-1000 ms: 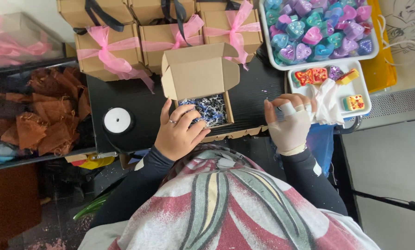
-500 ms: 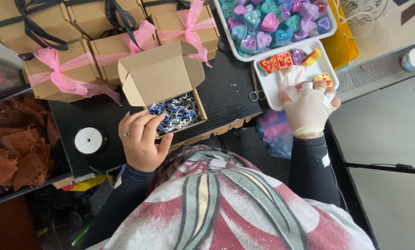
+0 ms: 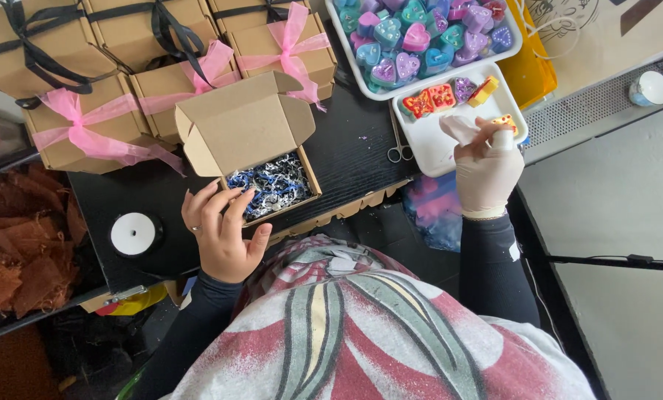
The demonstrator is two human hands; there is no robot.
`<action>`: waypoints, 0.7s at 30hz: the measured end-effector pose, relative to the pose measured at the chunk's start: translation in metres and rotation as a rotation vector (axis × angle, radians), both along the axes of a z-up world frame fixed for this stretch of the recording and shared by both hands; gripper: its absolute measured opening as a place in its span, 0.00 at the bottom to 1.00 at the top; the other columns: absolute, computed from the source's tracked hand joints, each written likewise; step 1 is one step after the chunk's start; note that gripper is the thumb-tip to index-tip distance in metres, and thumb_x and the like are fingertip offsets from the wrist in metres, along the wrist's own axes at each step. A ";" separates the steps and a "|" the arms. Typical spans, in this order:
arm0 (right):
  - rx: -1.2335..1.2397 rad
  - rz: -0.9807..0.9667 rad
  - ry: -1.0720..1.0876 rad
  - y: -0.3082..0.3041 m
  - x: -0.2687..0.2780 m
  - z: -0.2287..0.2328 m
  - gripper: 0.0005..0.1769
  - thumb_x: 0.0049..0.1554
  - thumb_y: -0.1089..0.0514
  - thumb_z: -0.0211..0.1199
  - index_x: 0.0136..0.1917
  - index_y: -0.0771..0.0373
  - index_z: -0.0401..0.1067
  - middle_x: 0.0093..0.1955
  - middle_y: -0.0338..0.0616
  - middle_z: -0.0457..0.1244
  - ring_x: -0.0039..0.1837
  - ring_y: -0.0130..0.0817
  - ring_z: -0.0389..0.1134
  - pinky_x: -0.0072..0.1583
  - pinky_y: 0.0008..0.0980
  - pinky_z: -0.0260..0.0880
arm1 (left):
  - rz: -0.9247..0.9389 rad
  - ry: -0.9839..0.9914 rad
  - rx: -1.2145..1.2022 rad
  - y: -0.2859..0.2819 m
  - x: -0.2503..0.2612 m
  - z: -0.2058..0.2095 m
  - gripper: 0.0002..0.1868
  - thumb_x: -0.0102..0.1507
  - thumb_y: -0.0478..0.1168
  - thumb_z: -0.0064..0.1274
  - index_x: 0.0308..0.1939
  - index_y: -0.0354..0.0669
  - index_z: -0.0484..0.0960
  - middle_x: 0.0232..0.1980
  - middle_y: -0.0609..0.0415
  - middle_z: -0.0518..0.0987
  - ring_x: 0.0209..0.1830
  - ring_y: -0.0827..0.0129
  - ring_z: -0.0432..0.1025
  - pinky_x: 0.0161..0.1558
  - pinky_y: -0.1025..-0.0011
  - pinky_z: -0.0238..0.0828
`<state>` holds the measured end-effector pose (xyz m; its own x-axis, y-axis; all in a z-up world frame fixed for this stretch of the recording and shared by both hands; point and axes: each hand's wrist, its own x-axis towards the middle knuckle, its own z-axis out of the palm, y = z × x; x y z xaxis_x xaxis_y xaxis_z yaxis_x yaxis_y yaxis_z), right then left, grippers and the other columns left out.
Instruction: Packaging decorative star and square items into a small cardboard box with filler.
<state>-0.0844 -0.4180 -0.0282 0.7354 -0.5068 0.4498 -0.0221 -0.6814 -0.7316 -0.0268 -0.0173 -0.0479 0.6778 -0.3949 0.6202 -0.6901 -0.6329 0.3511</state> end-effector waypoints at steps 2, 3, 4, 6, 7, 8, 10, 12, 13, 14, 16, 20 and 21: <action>0.060 0.061 -0.106 -0.001 0.002 0.001 0.13 0.61 0.73 0.58 0.59 0.71 0.63 0.49 0.41 0.65 0.55 0.30 0.70 0.59 0.27 0.72 | 0.002 -0.002 -0.014 0.000 -0.001 -0.002 0.26 0.72 0.59 0.47 0.61 0.43 0.78 0.61 0.49 0.71 0.71 0.49 0.60 0.75 0.38 0.48; 0.121 0.123 -0.211 -0.001 0.004 0.002 0.11 0.63 0.75 0.54 0.58 0.71 0.60 0.50 0.41 0.67 0.56 0.29 0.72 0.60 0.25 0.73 | 0.005 -0.003 -0.028 0.000 -0.001 -0.002 0.26 0.72 0.59 0.46 0.61 0.44 0.78 0.61 0.49 0.71 0.72 0.48 0.59 0.75 0.38 0.47; 0.121 0.123 -0.212 -0.004 0.004 0.007 0.11 0.63 0.75 0.54 0.58 0.71 0.60 0.50 0.41 0.67 0.56 0.29 0.72 0.60 0.25 0.73 | 0.005 -0.004 -0.028 0.000 -0.001 -0.004 0.26 0.72 0.59 0.46 0.61 0.44 0.78 0.61 0.49 0.71 0.72 0.48 0.59 0.75 0.38 0.47; 0.207 0.098 -0.191 -0.009 0.002 0.015 0.13 0.62 0.74 0.45 0.58 0.70 0.64 0.46 0.42 0.69 0.51 0.30 0.74 0.56 0.25 0.75 | 0.016 -0.004 -0.024 0.001 -0.002 -0.009 0.27 0.72 0.60 0.44 0.61 0.44 0.78 0.62 0.49 0.70 0.73 0.48 0.58 0.75 0.37 0.46; 0.207 0.098 -0.190 -0.016 0.001 0.023 0.13 0.62 0.74 0.45 0.58 0.70 0.64 0.46 0.42 0.69 0.51 0.30 0.74 0.56 0.25 0.75 | 0.016 -0.003 -0.025 0.001 -0.002 -0.007 0.27 0.72 0.60 0.44 0.61 0.44 0.78 0.62 0.49 0.70 0.73 0.48 0.58 0.75 0.37 0.46; 0.163 0.062 -0.095 -0.023 0.000 0.030 0.14 0.63 0.71 0.45 0.59 0.69 0.68 0.45 0.44 0.69 0.49 0.31 0.75 0.55 0.26 0.75 | 0.012 0.009 -0.026 0.000 -0.002 -0.006 0.27 0.72 0.60 0.44 0.61 0.44 0.77 0.62 0.48 0.70 0.73 0.48 0.58 0.75 0.37 0.45; 0.120 0.028 -0.002 -0.033 0.006 0.044 0.15 0.64 0.69 0.46 0.60 0.68 0.71 0.43 0.45 0.69 0.48 0.32 0.76 0.53 0.26 0.75 | 0.010 0.018 -0.026 0.000 -0.001 -0.005 0.26 0.73 0.60 0.44 0.61 0.43 0.77 0.62 0.48 0.70 0.73 0.48 0.58 0.75 0.38 0.45; -0.237 -0.069 0.283 -0.040 0.018 0.058 0.23 0.65 0.53 0.62 0.68 0.68 0.69 0.37 0.44 0.71 0.45 0.37 0.75 0.51 0.32 0.72 | 0.007 0.005 -0.023 0.000 -0.001 -0.006 0.27 0.72 0.61 0.44 0.62 0.44 0.77 0.62 0.48 0.70 0.73 0.48 0.58 0.75 0.37 0.45; -0.236 -0.069 0.284 -0.050 0.024 0.050 0.23 0.65 0.53 0.62 0.68 0.68 0.69 0.37 0.44 0.71 0.45 0.37 0.75 0.51 0.32 0.72 | 0.007 0.006 -0.021 0.000 -0.001 -0.007 0.27 0.72 0.61 0.44 0.62 0.44 0.77 0.62 0.48 0.70 0.73 0.48 0.58 0.75 0.37 0.45; -0.373 -0.089 0.400 -0.060 0.030 0.043 0.34 0.60 0.47 0.69 0.71 0.70 0.67 0.37 0.44 0.71 0.44 0.40 0.74 0.48 0.36 0.70 | 0.009 0.012 -0.013 0.000 -0.002 -0.007 0.27 0.72 0.61 0.45 0.61 0.44 0.77 0.62 0.49 0.70 0.73 0.48 0.58 0.75 0.36 0.44; -0.509 -0.107 0.514 -0.070 0.042 0.033 0.46 0.55 0.40 0.75 0.73 0.72 0.65 0.37 0.43 0.71 0.43 0.44 0.73 0.46 0.40 0.69 | 0.013 0.017 -0.004 0.001 -0.001 -0.009 0.28 0.71 0.62 0.46 0.61 0.44 0.77 0.62 0.49 0.70 0.73 0.49 0.58 0.75 0.35 0.42; -0.612 -0.107 0.613 -0.091 0.055 0.008 0.38 0.52 0.42 0.74 0.68 0.65 0.70 0.39 0.46 0.71 0.42 0.48 0.72 0.44 0.45 0.69 | 0.029 -0.024 0.022 -0.001 -0.001 -0.010 0.28 0.71 0.63 0.48 0.61 0.45 0.78 0.60 0.49 0.70 0.72 0.50 0.59 0.75 0.36 0.39; -0.654 -0.124 0.612 -0.098 0.057 -0.003 0.30 0.55 0.47 0.72 0.66 0.62 0.73 0.40 0.48 0.71 0.43 0.49 0.72 0.45 0.46 0.70 | 0.035 -0.016 0.032 -0.001 -0.002 -0.009 0.28 0.71 0.63 0.49 0.61 0.45 0.78 0.60 0.50 0.70 0.72 0.50 0.59 0.75 0.37 0.38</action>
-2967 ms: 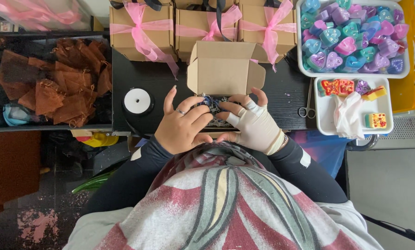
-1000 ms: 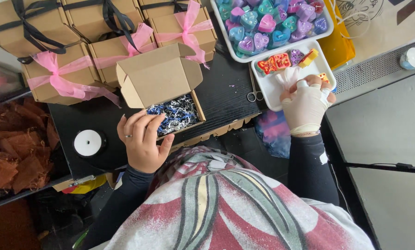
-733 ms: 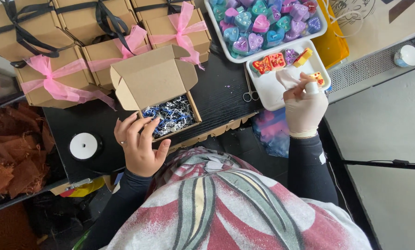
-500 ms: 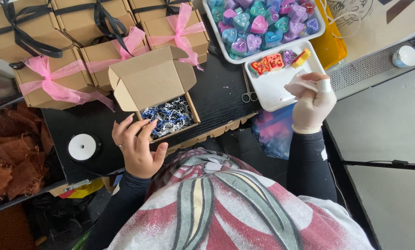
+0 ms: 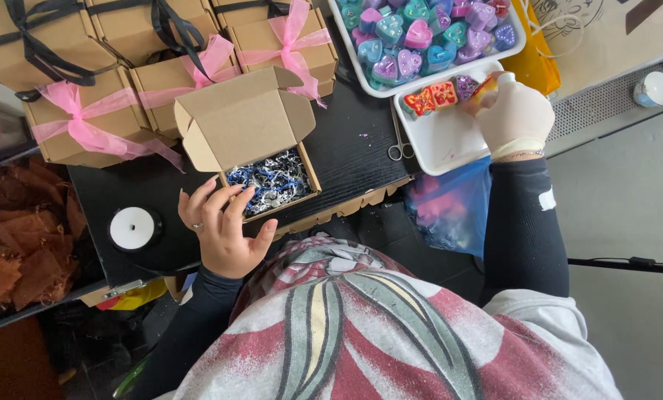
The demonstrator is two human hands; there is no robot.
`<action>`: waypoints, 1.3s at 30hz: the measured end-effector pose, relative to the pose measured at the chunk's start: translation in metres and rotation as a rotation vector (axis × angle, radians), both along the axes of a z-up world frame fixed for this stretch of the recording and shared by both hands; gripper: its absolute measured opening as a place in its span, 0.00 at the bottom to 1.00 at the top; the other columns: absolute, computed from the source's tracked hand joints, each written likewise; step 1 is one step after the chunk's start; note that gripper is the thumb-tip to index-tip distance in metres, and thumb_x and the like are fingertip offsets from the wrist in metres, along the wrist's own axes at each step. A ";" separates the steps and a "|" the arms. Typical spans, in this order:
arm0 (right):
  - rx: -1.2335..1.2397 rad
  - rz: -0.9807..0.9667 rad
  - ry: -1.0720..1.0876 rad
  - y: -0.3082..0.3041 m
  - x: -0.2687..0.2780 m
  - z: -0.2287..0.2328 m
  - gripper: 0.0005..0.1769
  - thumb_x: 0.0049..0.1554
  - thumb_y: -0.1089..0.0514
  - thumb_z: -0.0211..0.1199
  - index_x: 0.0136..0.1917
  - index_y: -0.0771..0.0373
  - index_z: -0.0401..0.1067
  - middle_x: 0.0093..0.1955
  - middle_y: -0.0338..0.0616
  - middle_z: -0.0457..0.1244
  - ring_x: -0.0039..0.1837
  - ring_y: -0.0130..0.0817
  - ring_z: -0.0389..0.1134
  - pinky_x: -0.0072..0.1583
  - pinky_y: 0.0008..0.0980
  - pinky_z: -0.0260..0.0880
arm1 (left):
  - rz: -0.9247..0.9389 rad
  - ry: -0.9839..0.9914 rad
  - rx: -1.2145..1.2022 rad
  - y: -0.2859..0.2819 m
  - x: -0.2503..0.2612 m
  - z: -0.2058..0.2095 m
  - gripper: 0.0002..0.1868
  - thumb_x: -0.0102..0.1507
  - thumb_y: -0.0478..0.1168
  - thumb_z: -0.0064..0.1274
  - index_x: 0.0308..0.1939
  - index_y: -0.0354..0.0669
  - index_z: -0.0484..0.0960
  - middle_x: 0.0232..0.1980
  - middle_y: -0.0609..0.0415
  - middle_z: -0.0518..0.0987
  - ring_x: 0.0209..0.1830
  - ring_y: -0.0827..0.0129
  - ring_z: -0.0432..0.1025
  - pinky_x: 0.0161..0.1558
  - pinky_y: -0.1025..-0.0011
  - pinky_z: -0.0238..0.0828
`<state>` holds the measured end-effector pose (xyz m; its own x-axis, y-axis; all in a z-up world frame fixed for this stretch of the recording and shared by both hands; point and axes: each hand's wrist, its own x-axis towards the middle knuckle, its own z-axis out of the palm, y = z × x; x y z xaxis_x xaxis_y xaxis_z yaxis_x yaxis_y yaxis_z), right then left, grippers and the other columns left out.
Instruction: Packaging decorative star and square items into a small cardboard box with filler.
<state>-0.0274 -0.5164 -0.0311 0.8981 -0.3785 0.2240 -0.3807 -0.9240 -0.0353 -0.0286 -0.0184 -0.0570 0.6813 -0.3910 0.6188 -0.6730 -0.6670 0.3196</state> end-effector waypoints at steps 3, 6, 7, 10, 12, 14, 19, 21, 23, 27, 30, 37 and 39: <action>-0.065 0.033 -0.050 -0.004 -0.001 -0.003 0.20 0.59 0.53 0.69 0.62 0.61 0.76 0.41 0.51 0.70 0.43 0.50 0.72 0.45 0.46 0.70 | -0.004 -0.011 -0.003 0.002 0.001 -0.005 0.28 0.70 0.63 0.49 0.61 0.46 0.78 0.60 0.50 0.70 0.72 0.49 0.58 0.75 0.36 0.37; -0.069 0.058 -0.080 -0.013 -0.008 -0.010 0.18 0.59 0.52 0.70 0.58 0.64 0.76 0.41 0.52 0.70 0.42 0.50 0.72 0.44 0.45 0.70 | -0.001 0.017 -0.016 0.002 -0.001 -0.004 0.27 0.70 0.62 0.50 0.61 0.46 0.78 0.61 0.51 0.70 0.72 0.50 0.59 0.75 0.36 0.37; -0.069 0.061 -0.080 -0.004 -0.011 0.001 0.18 0.59 0.52 0.70 0.58 0.64 0.76 0.41 0.52 0.70 0.42 0.50 0.72 0.44 0.45 0.70 | 0.002 0.017 -0.016 0.002 0.000 -0.003 0.27 0.70 0.62 0.50 0.61 0.46 0.78 0.61 0.51 0.70 0.72 0.50 0.59 0.75 0.36 0.37; -0.033 0.054 -0.105 0.025 -0.027 0.034 0.20 0.60 0.49 0.75 0.57 0.64 0.77 0.40 0.52 0.70 0.42 0.49 0.71 0.45 0.43 0.70 | -0.013 0.038 -0.028 0.002 -0.001 -0.001 0.27 0.70 0.62 0.51 0.61 0.46 0.77 0.62 0.51 0.70 0.72 0.50 0.59 0.76 0.35 0.36; 0.115 0.085 -0.223 0.049 -0.041 0.060 0.23 0.61 0.49 0.79 0.59 0.66 0.76 0.42 0.50 0.70 0.43 0.45 0.72 0.48 0.38 0.70 | 0.004 0.034 -0.055 0.002 -0.001 0.001 0.24 0.69 0.58 0.54 0.61 0.47 0.78 0.62 0.52 0.70 0.73 0.50 0.59 0.75 0.35 0.35; 0.372 0.123 -0.281 0.075 -0.051 0.071 0.24 0.61 0.50 0.77 0.63 0.67 0.75 0.44 0.47 0.70 0.46 0.40 0.73 0.50 0.34 0.72 | 0.024 0.008 -0.044 -0.001 -0.004 0.014 0.21 0.69 0.56 0.56 0.59 0.49 0.79 0.61 0.53 0.71 0.71 0.51 0.60 0.75 0.36 0.37; 1.487 0.393 -0.247 0.162 -0.061 0.081 0.41 0.56 0.46 0.76 0.72 0.72 0.65 0.55 0.47 0.71 0.60 0.30 0.73 0.55 0.22 0.72 | 0.013 -0.041 -0.074 -0.016 -0.009 0.048 0.19 0.69 0.53 0.59 0.58 0.48 0.81 0.56 0.55 0.77 0.65 0.54 0.68 0.69 0.52 0.51; 1.756 0.533 -0.088 0.186 -0.065 0.060 0.43 0.54 0.42 0.73 0.72 0.72 0.65 0.59 0.49 0.70 0.58 0.29 0.74 0.56 0.23 0.74 | -0.188 0.096 -0.124 -0.023 -0.011 0.062 0.29 0.67 0.57 0.61 0.61 0.40 0.79 0.56 0.52 0.79 0.59 0.59 0.74 0.62 0.59 0.58; 1.841 0.553 -0.023 0.203 -0.065 0.040 0.44 0.54 0.42 0.73 0.73 0.71 0.65 0.59 0.48 0.70 0.56 0.28 0.73 0.55 0.23 0.74 | -0.248 0.164 -0.198 -0.031 -0.016 0.075 0.34 0.64 0.58 0.62 0.64 0.37 0.77 0.58 0.50 0.79 0.59 0.58 0.74 0.62 0.60 0.62; 2.002 0.623 0.085 0.234 -0.058 0.029 0.45 0.54 0.44 0.75 0.74 0.71 0.63 0.59 0.44 0.69 0.57 0.26 0.71 0.58 0.25 0.73 | -0.311 0.210 -0.324 -0.036 -0.026 0.058 0.38 0.59 0.54 0.70 0.67 0.41 0.74 0.60 0.52 0.80 0.57 0.62 0.77 0.61 0.62 0.70; 1.941 0.722 0.126 0.238 -0.051 0.029 0.43 0.56 0.43 0.73 0.74 0.71 0.63 0.59 0.42 0.70 0.59 0.24 0.71 0.61 0.23 0.71 | -0.323 0.224 -0.431 -0.033 -0.026 0.068 0.39 0.60 0.51 0.69 0.69 0.38 0.71 0.65 0.45 0.78 0.61 0.59 0.76 0.63 0.62 0.70; 1.779 0.826 0.230 0.239 -0.040 0.034 0.42 0.57 0.45 0.71 0.76 0.71 0.64 0.54 0.39 0.71 0.53 0.20 0.69 0.57 0.21 0.69 | -0.290 0.405 -0.529 -0.030 -0.035 0.058 0.41 0.56 0.47 0.71 0.69 0.36 0.72 0.62 0.46 0.79 0.60 0.60 0.77 0.63 0.68 0.74; 1.621 0.895 0.181 0.241 -0.037 0.035 0.41 0.58 0.46 0.69 0.77 0.69 0.64 0.53 0.38 0.70 0.51 0.20 0.68 0.55 0.21 0.69 | -0.317 0.520 -0.761 -0.033 -0.040 0.041 0.37 0.57 0.40 0.72 0.66 0.37 0.72 0.61 0.48 0.77 0.60 0.63 0.76 0.65 0.67 0.74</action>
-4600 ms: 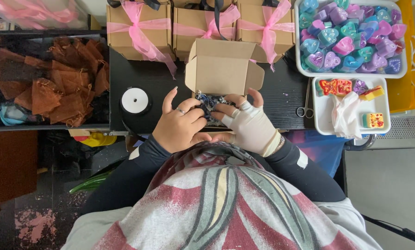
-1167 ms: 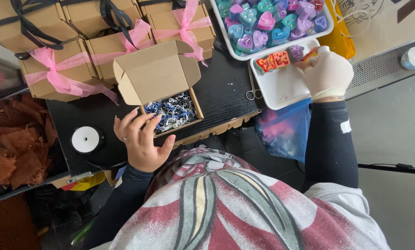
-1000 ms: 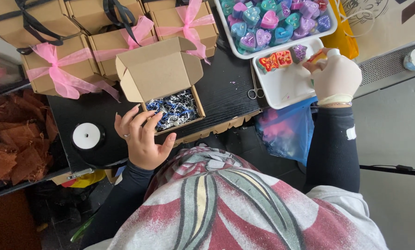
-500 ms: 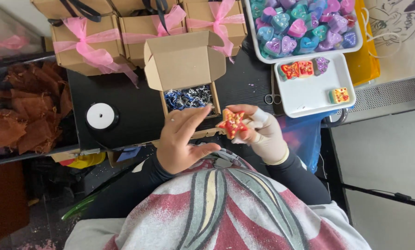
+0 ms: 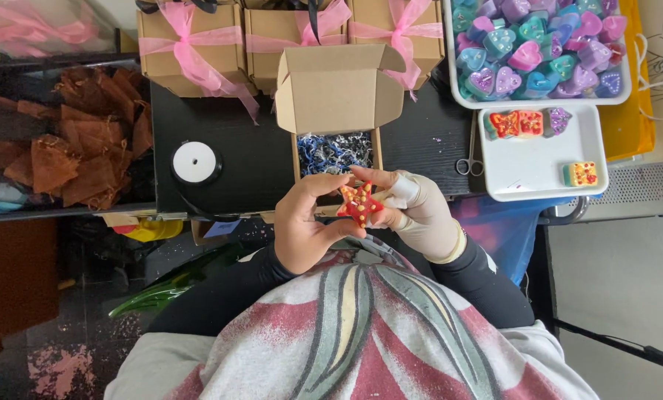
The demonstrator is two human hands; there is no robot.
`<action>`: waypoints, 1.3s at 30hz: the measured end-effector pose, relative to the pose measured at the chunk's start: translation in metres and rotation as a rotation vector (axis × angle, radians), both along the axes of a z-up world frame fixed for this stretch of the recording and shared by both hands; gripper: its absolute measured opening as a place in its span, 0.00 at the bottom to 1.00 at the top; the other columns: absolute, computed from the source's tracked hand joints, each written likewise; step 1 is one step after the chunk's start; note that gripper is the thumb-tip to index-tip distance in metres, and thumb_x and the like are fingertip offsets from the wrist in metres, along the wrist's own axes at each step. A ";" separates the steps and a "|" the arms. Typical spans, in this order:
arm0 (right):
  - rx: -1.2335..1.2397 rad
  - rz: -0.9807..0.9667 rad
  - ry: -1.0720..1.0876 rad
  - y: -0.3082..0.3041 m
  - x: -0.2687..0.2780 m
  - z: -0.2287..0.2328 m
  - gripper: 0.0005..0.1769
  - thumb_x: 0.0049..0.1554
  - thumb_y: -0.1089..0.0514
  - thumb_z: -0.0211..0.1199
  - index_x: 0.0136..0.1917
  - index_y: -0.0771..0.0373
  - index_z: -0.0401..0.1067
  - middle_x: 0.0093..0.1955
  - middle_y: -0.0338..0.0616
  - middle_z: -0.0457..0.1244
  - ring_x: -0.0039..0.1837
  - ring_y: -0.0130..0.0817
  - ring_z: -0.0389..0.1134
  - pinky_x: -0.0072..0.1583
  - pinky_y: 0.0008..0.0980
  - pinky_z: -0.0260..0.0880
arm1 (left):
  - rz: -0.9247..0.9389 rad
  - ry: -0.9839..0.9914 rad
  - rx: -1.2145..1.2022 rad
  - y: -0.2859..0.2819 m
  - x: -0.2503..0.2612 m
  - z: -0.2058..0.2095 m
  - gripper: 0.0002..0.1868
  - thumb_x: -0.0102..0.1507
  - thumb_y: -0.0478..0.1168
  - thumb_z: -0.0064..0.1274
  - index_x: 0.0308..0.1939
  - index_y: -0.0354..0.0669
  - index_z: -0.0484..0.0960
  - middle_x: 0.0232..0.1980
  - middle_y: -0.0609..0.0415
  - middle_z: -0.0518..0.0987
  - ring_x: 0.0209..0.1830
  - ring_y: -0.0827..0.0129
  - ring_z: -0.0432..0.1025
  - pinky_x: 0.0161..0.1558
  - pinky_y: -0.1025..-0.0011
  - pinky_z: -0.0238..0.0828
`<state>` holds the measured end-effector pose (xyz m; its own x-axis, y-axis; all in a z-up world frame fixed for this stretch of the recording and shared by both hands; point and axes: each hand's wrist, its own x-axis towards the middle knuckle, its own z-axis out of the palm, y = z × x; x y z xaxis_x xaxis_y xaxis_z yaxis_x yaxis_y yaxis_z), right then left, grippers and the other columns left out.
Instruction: Packaging decorative star and square items into a small cardboard box with filler.
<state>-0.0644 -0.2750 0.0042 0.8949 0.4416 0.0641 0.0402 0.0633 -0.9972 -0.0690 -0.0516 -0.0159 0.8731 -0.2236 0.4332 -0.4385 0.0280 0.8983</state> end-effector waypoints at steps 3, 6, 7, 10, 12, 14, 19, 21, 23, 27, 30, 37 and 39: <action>-0.025 -0.008 -0.003 0.005 0.004 0.009 0.39 0.57 0.47 0.69 0.75 0.69 0.66 0.50 0.37 0.68 0.48 0.20 0.67 0.52 0.21 0.68 | -0.183 0.266 -0.306 -0.003 -0.002 -0.016 0.34 0.60 0.33 0.70 0.67 0.35 0.70 0.61 0.49 0.78 0.61 0.67 0.76 0.66 0.66 0.75; -0.066 0.003 -0.067 0.002 0.013 0.010 0.40 0.58 0.46 0.69 0.77 0.67 0.65 0.47 0.35 0.70 0.46 0.20 0.69 0.51 0.22 0.69 | -0.272 0.415 -0.481 -0.003 0.002 -0.022 0.28 0.63 0.31 0.65 0.65 0.36 0.71 0.62 0.47 0.78 0.63 0.65 0.76 0.67 0.65 0.75; -0.066 0.004 -0.066 0.002 0.011 0.011 0.40 0.58 0.46 0.69 0.77 0.67 0.65 0.47 0.35 0.70 0.46 0.20 0.69 0.51 0.22 0.69 | -0.271 0.417 -0.481 -0.004 0.003 -0.020 0.28 0.63 0.31 0.65 0.65 0.36 0.71 0.62 0.47 0.78 0.63 0.65 0.76 0.67 0.65 0.75; -0.112 -0.057 -0.177 0.006 0.008 0.027 0.46 0.57 0.45 0.70 0.81 0.63 0.58 0.47 0.36 0.69 0.46 0.20 0.68 0.51 0.21 0.67 | -0.331 0.580 -0.647 -0.006 0.007 -0.022 0.25 0.64 0.31 0.63 0.61 0.37 0.70 0.65 0.47 0.77 0.66 0.65 0.74 0.68 0.65 0.73; 0.171 -0.066 -0.136 0.016 0.006 0.051 0.43 0.57 0.48 0.73 0.77 0.55 0.52 0.50 0.38 0.63 0.52 0.23 0.64 0.54 0.23 0.63 | -0.385 0.680 -0.897 -0.008 0.011 -0.031 0.24 0.64 0.30 0.62 0.63 0.34 0.71 0.63 0.45 0.78 0.64 0.61 0.75 0.67 0.64 0.72; 0.275 -0.053 -0.105 0.012 0.000 0.046 0.36 0.59 0.52 0.72 0.72 0.53 0.54 0.52 0.40 0.61 0.54 0.26 0.63 0.57 0.25 0.64 | -0.393 0.701 -0.924 -0.008 0.013 -0.037 0.25 0.64 0.29 0.62 0.62 0.33 0.71 0.62 0.44 0.78 0.63 0.62 0.75 0.67 0.65 0.72; 0.307 -0.094 -0.014 0.007 -0.012 0.005 0.20 0.64 0.59 0.69 0.62 0.53 0.60 0.58 0.46 0.60 0.58 0.32 0.63 0.61 0.31 0.65 | -0.425 0.724 -0.910 -0.008 0.016 -0.035 0.25 0.62 0.26 0.65 0.60 0.34 0.72 0.60 0.44 0.79 0.60 0.66 0.76 0.64 0.68 0.73; 0.218 -0.133 -0.091 0.009 -0.012 -0.004 0.15 0.63 0.58 0.70 0.58 0.56 0.66 0.61 0.45 0.58 0.57 0.32 0.63 0.60 0.31 0.65 | -0.436 0.695 -0.885 -0.008 0.017 -0.029 0.23 0.61 0.25 0.65 0.56 0.36 0.72 0.58 0.44 0.80 0.58 0.65 0.78 0.62 0.67 0.76; 0.186 -0.162 -0.196 0.019 -0.008 0.000 0.14 0.61 0.58 0.70 0.56 0.58 0.68 0.63 0.45 0.57 0.57 0.30 0.62 0.61 0.29 0.65 | -0.435 0.676 -0.833 -0.006 0.017 -0.022 0.22 0.61 0.25 0.65 0.55 0.37 0.72 0.57 0.44 0.80 0.58 0.66 0.78 0.62 0.66 0.76; 0.120 -0.265 -0.464 0.030 -0.008 0.002 0.10 0.60 0.59 0.70 0.51 0.61 0.71 0.68 0.45 0.55 0.60 0.28 0.61 0.64 0.28 0.66 | -0.407 0.574 -0.693 -0.002 0.011 -0.025 0.23 0.61 0.25 0.66 0.56 0.37 0.73 0.56 0.45 0.81 0.56 0.67 0.77 0.60 0.66 0.77; 0.108 -0.316 -0.456 0.026 -0.014 -0.008 0.09 0.60 0.63 0.70 0.50 0.62 0.70 0.63 0.47 0.60 0.59 0.30 0.65 0.60 0.28 0.69 | -0.385 0.534 -0.675 -0.005 0.009 -0.025 0.23 0.60 0.25 0.68 0.54 0.38 0.74 0.58 0.45 0.80 0.59 0.67 0.77 0.65 0.65 0.76; -0.023 -0.443 -0.605 0.034 -0.009 -0.004 0.13 0.61 0.70 0.67 0.53 0.63 0.65 0.56 0.47 0.65 0.53 0.33 0.71 0.53 0.29 0.73 | -0.371 0.526 -0.665 -0.004 0.005 -0.027 0.23 0.61 0.25 0.67 0.54 0.39 0.73 0.60 0.46 0.79 0.62 0.66 0.76 0.67 0.62 0.75; 0.037 -0.659 -0.701 0.038 0.000 -0.017 0.14 0.65 0.70 0.67 0.55 0.62 0.64 0.54 0.44 0.65 0.50 0.27 0.69 0.52 0.29 0.74 | -0.433 0.548 -0.761 -0.006 0.003 -0.026 0.23 0.61 0.25 0.67 0.55 0.39 0.74 0.61 0.45 0.79 0.64 0.64 0.75 0.69 0.61 0.73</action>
